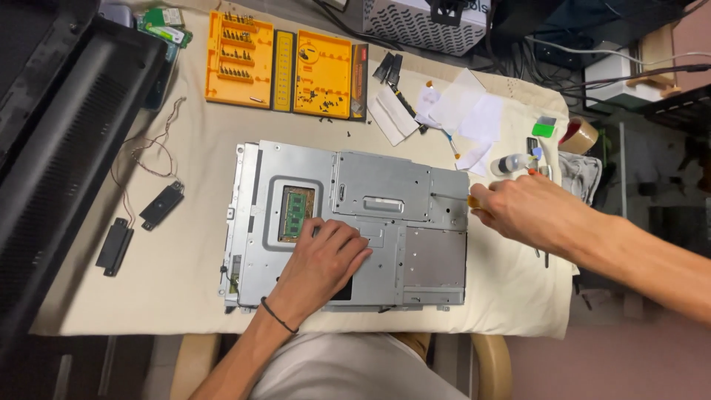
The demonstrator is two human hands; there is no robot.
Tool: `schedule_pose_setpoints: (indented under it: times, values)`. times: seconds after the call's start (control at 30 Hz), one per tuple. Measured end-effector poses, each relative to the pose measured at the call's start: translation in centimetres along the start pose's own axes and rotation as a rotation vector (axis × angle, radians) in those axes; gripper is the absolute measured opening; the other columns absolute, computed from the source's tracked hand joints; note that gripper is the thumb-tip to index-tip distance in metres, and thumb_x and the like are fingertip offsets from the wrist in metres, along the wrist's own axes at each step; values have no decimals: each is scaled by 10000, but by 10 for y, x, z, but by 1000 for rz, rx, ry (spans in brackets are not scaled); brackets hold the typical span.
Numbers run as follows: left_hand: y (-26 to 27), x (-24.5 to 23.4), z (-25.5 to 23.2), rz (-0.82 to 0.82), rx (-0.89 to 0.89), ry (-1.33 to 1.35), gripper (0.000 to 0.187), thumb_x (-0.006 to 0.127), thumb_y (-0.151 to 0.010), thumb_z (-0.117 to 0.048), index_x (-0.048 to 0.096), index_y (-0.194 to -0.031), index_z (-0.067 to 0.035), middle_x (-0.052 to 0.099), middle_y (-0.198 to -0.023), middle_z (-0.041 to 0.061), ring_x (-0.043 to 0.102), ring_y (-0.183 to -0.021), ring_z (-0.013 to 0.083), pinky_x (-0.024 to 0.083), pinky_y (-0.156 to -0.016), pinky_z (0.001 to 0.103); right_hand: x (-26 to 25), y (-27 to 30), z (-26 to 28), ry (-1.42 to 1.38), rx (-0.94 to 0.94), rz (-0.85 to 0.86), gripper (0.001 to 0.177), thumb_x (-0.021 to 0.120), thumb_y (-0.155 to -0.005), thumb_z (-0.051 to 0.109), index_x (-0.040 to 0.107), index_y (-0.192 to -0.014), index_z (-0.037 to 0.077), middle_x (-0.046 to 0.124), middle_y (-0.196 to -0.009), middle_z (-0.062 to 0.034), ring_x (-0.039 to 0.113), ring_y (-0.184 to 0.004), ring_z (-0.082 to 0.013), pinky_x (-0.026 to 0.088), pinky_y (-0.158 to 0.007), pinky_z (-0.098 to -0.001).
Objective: The person uses a yellow screwdriver to tighten screws on the back metal chassis of an electronic device. They then attach a black plastic frame to the chassis and connect a small black component with wires to the assembly.
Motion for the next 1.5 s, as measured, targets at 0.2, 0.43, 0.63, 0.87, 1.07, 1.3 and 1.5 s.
schedule_pose_setpoints:
  times: [0.2,0.43,0.63,0.87,1.07,1.3,1.5]
  values:
    - [1,5,1,62,-66,61,151,698,-1133,-248,791,-1104,-133,718,-1002,42,699,-1062,238,479,-985,450,-12,0,14,698,-474,-263,122,751,-964,51,790,-1028,147,641,-912,7,812,-669,-215,617,-567,-332]
    - [2,2,1,99,-48,37,156,684,-1138,-267,795,-1127,-157,712,-1000,24,697,-1059,226,484,-993,449,-25,-11,25,211,-265,-184,130,719,-944,127,820,-1026,134,771,-947,-62,848,-763,-289,679,-694,-405]
    - [5,4,1,111,-55,9,161,677,-1146,-280,788,-1153,-164,691,-1007,17,681,-1041,223,480,-1001,449,-56,-15,25,-118,-27,-18,143,757,-976,218,870,-979,130,819,-800,-94,851,-721,-270,698,-698,-371]
    - [2,5,0,93,-33,12,164,669,-1147,-278,778,-1138,-156,678,-998,23,685,-1035,236,487,-986,456,-54,-4,31,-35,-84,-37,196,704,-1019,193,858,-1027,71,821,-869,-164,856,-751,-316,693,-699,-436]
    - [4,2,0,62,-41,9,154,678,-1140,-256,781,-1127,-143,680,-1006,27,686,-1033,240,484,-977,457,-47,-9,33,568,-453,-133,129,747,-1019,146,862,-1068,179,822,-946,-57,853,-829,-240,680,-726,-365]
    - [1,3,2,58,-49,68,137,698,-1130,-222,783,-1108,-117,675,-1009,46,681,-1042,250,475,-977,459,-47,-32,22,-157,125,149,333,656,-1039,311,894,-973,87,824,-780,-137,850,-692,-281,670,-640,-413]
    - [-1,0,0,45,-44,57,136,706,-1127,-218,782,-1094,-110,676,-1005,56,689,-1043,263,485,-970,461,-31,0,49,866,-445,-236,200,782,-945,85,780,-768,180,669,-701,15,680,-601,-212,485,-604,-317]
Point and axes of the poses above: each hand's wrist, its own y-axis away from the middle knuckle, its own x-axis out of the palm, z = x × y, the point moved 1 cm from there along -y, towards the middle knuckle
